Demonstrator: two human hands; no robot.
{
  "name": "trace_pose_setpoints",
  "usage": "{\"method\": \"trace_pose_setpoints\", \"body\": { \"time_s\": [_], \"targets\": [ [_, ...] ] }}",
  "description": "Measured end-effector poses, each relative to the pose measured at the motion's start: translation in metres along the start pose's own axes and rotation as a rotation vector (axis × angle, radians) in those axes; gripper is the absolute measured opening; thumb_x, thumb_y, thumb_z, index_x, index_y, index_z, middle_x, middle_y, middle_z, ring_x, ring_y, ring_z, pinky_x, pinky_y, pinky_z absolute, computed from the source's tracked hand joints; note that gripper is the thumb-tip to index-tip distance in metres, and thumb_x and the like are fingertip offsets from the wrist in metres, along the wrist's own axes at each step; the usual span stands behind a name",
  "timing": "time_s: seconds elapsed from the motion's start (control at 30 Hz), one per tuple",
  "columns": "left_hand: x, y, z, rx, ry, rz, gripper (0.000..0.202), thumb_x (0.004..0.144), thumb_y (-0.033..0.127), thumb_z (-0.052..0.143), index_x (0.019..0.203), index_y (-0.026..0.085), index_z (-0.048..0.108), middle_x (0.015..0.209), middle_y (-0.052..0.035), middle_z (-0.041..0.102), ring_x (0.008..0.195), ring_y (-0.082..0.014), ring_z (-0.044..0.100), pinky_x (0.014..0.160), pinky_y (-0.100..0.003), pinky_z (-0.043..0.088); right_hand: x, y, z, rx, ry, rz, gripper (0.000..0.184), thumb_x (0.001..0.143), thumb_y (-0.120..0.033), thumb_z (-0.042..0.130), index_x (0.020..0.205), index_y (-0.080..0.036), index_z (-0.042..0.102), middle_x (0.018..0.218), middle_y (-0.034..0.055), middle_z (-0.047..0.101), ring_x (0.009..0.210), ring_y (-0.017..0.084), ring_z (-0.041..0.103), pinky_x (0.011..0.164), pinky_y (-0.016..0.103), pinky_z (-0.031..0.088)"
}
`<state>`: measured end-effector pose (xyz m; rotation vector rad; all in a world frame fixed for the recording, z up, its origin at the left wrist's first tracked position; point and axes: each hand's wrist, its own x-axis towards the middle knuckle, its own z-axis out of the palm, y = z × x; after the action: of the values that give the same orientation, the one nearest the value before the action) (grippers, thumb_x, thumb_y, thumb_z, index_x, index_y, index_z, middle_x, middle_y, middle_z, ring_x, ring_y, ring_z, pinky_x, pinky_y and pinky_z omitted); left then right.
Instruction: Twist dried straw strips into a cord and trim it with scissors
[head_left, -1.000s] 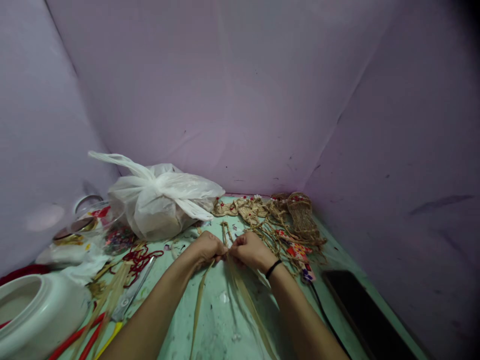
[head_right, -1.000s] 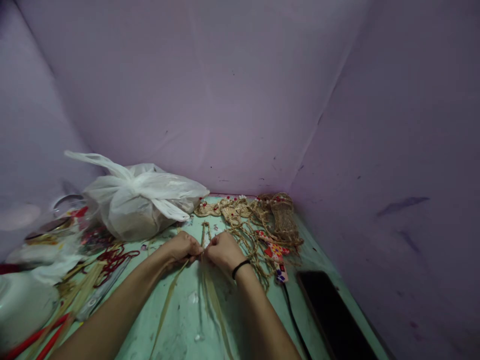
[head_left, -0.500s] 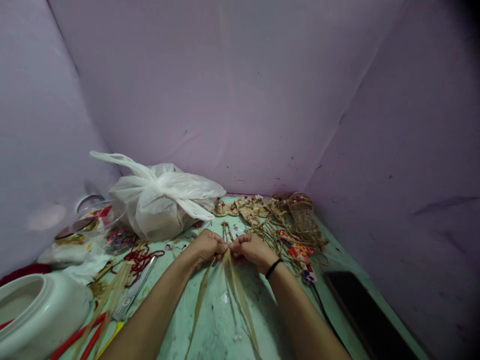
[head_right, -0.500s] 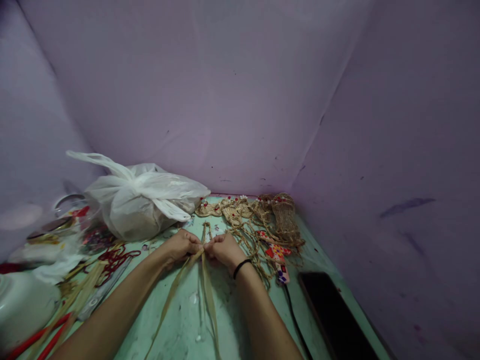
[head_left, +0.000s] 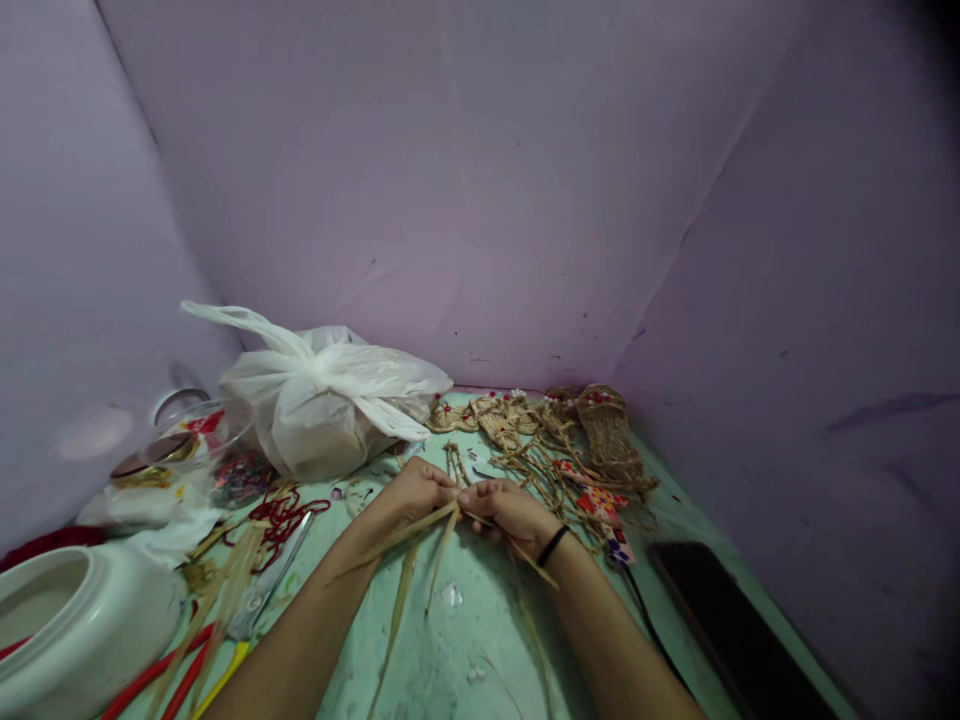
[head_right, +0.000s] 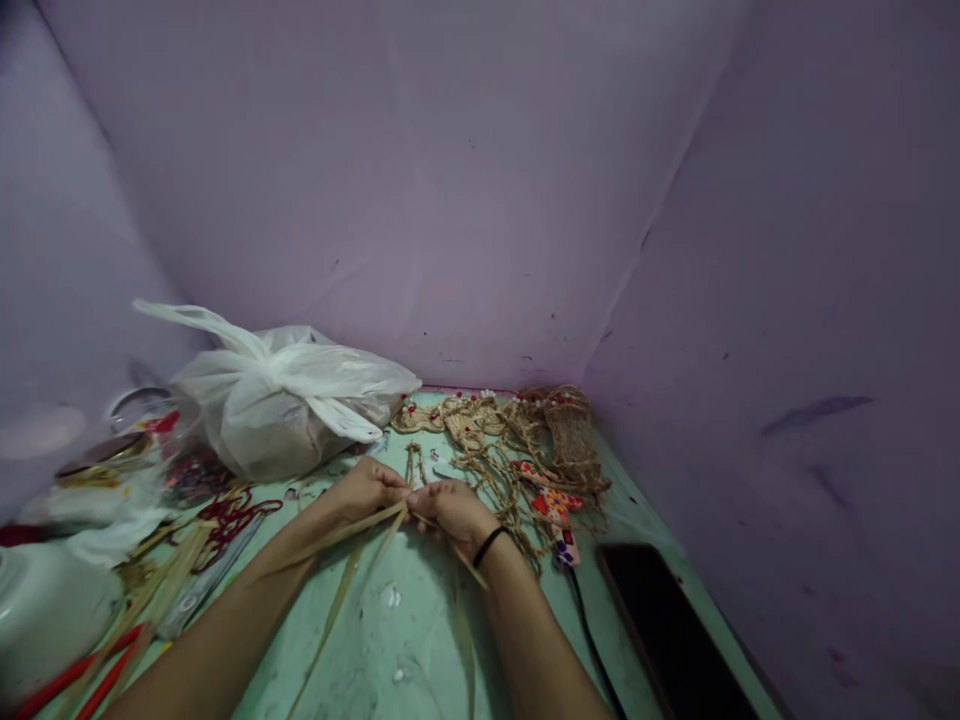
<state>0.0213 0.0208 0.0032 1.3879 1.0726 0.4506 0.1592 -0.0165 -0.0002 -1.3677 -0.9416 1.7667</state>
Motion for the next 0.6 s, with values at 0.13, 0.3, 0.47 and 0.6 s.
{"method": "trace_pose_setpoints", "body": {
  "time_s": [0.13,0.3,0.47,0.6],
  "targets": [
    [0.001,-0.001,-0.001,-0.001,-0.007,0.001,0.023,0.049,0.031,0.057,0.053,0.009,0.06,0.041,0.0014,0.05,0.036,-0.006,0.034,0.039,-0.02,0.022,0.001,0.003,-0.002,-0.064,0.018,-0.097,0.019,0.061,-0.02,0.065,0.048,-0.011,0.054,0.036,-0.0057,0.042,0.032,0.001,0.029,0.033,0.015,0.019],
    [0.001,0.001,-0.002,-0.016,0.042,-0.033,0.015,0.049,0.027,0.056,0.049,0.012,0.054,0.035,0.005,0.042,0.033,-0.005,0.029,0.038,-0.02,0.018,-0.005,-0.005,-0.002,-0.086,0.042,-0.049,0.015,0.066,-0.022,0.06,0.056,-0.013,0.054,0.041,-0.0048,0.047,0.036,0.004,0.036,0.038,0.016,0.028],
    [0.0,0.004,-0.001,0.019,0.049,-0.075,0.016,0.052,0.027,0.055,0.047,0.012,0.051,0.035,0.0046,0.042,0.032,-0.0037,0.026,0.037,-0.02,0.014,-0.017,-0.025,-0.009,-0.178,0.275,-0.035,0.018,0.075,-0.026,0.051,0.063,-0.013,0.056,0.054,-0.0006,0.056,0.041,0.006,0.044,0.04,0.017,0.032],
    [-0.001,0.004,0.0,0.018,0.072,-0.075,0.012,0.053,0.023,0.054,0.047,0.013,0.051,0.035,0.0051,0.041,0.032,-0.004,0.026,0.037,-0.02,0.014,-0.016,-0.022,-0.007,-0.522,0.283,-0.09,0.036,0.072,-0.044,0.053,0.052,-0.014,0.055,0.043,-0.0001,0.053,0.036,0.007,0.042,0.037,0.019,0.027]
  ]
}}
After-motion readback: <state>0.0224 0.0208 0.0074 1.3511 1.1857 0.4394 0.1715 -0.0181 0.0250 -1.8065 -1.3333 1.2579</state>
